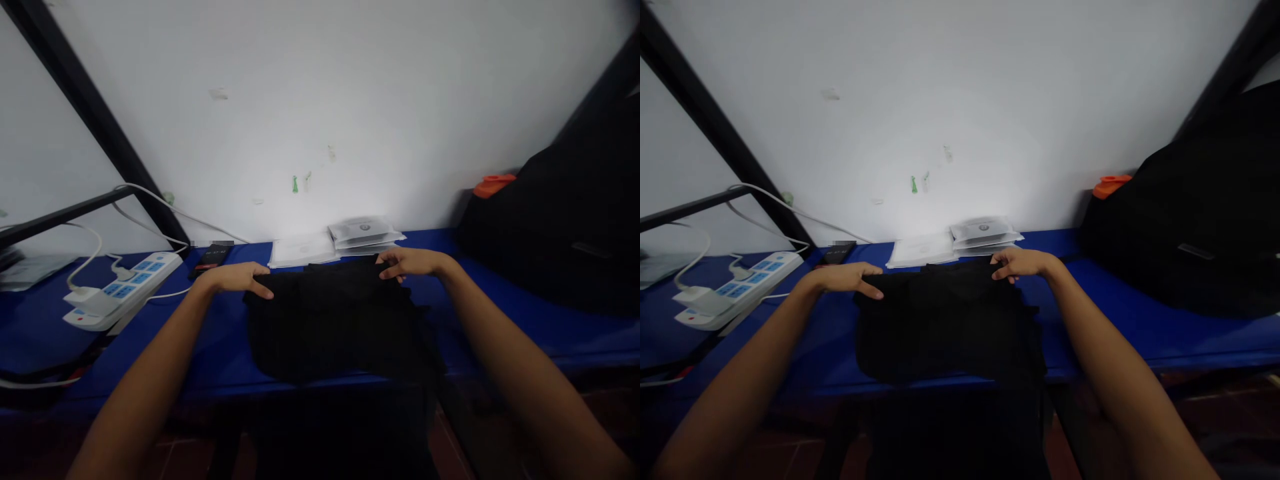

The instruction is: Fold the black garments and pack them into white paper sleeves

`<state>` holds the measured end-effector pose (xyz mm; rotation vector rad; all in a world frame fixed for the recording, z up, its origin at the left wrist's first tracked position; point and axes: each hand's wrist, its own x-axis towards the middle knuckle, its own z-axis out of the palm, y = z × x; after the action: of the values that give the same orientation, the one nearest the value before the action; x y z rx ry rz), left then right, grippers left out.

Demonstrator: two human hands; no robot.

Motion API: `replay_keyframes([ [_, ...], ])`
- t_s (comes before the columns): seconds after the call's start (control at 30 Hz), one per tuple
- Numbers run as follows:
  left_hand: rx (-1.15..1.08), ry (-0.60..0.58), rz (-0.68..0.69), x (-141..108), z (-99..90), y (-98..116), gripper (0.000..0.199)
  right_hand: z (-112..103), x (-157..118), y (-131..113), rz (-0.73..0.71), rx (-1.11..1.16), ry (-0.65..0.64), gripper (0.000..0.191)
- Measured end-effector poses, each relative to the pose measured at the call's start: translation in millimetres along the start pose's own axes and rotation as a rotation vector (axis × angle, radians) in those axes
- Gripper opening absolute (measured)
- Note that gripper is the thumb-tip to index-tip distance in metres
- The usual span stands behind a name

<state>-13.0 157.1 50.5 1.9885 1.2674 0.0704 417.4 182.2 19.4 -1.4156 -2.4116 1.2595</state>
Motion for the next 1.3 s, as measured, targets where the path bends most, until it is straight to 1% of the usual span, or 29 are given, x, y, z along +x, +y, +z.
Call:
replay_keyframes([
  [0.03,-0.095,0.031,-0.024,-2.0,-2.9,-2.0,0.027,0.2,-1.1,-1.7,-0.016,0.024,-0.001,0.029],
  [0.13,-0.330,0.178,-0.129,-4.7,-10.9,-10.1,0.034,2.7,-3.5,-9.0,-0.078,0.088,-0.014,0.028],
  [0.2,-0.429,0.297,-0.163,-1.3,-13.9,-16.9,0.040,6.6,-3.6,-15.2,-0.108,0.136,-0.044,0.029],
  [0.27,-0.485,0.448,-0.176,6.6,-13.9,-23.8,0.046,12.3,-2.1,-21.3,-0.120,0.183,-0.095,0.031],
  [0.33,-0.489,0.642,-0.175,17.3,-9.9,-28.6,0.049,18.3,0.3,-26.2,-0.133,0.206,-0.152,0.033],
  [0.43,-0.386,0.903,-0.122,32.3,4.0,-26.3,0.054,24.8,4.1,-29.9,-0.147,0.197,-0.193,0.034],
  [0.5,-0.263,1.014,-0.013,38.3,17.4,-17.6,0.057,26.5,6.2,-29.9,-0.137,0.178,-0.195,0.036],
  [0.53,-0.189,1.041,0.066,40.0,24.8,-11.7,0.057,26.7,7.1,-29.5,-0.131,0.168,-0.191,0.036],
  [0.57,-0.113,1.050,0.155,40.9,32.4,-5.3,0.056,26.8,7.9,-28.8,-0.124,0.158,-0.188,0.037],
  [0.6,-0.044,1.032,0.238,41.3,40.2,1.1,0.054,26.8,8.6,-28.1,-0.116,0.150,-0.183,0.037],
  [0.63,0.013,0.979,0.309,41.4,47.9,7.2,0.052,26.9,9.3,-27.5,-0.106,0.144,-0.178,0.038],
  [0.7,0.106,0.826,0.412,40.9,62.5,17.4,0.052,27.5,10.4,-26.6,-0.081,0.135,-0.170,0.039],
  [0.8,0.212,0.569,0.467,39.9,79.5,27.4,0.059,28.9,12.1,-25.8,-0.057,0.131,-0.161,0.040],
  [0.87,0.245,0.477,0.470,39.2,85.5,30.9,0.060,29.6,13.2,-25.1,-0.056,0.135,-0.162,0.041],
  [0.97,0.158,0.476,0.484,39.9,86.0,30.5,0.051,29.5,14.4,-23.5,-0.051,0.137,-0.161,0.041],
  [1.03,0.049,0.527,0.481,41.7,83.5,26.7,0.048,28.7,14.6,-22.3,-0.040,0.132,-0.142,0.042],
  [1.1,0.038,0.650,0.398,43.3,81.1,22.0,0.050,27.6,14.1,-21.3,-0.032,0.127,-0.109,0.042],
  [1.17,0.162,0.791,0.216,43.4,79.5,18.7,0.057,26.4,12.9,-21.0,-0.028,0.115,-0.082,0.043],
  [1.2,0.243,0.827,0.112,42.7,78.8,17.9,0.061,25.8,12.2,-21.1,-0.026,0.107,-0.075,0.044],
  [1.23,0.315,0.826,0.019,41.8,78.0,17.5,0.063,25.3,11.4,-21.4,-0.023,0.099,-0.070,0.045],
  [1.3,0.408,0.750,-0.100,39.9,76.2,17.0,0.064,24.3,10.0,-22.3,-0.020,0.087,-0.066,0.048],
])
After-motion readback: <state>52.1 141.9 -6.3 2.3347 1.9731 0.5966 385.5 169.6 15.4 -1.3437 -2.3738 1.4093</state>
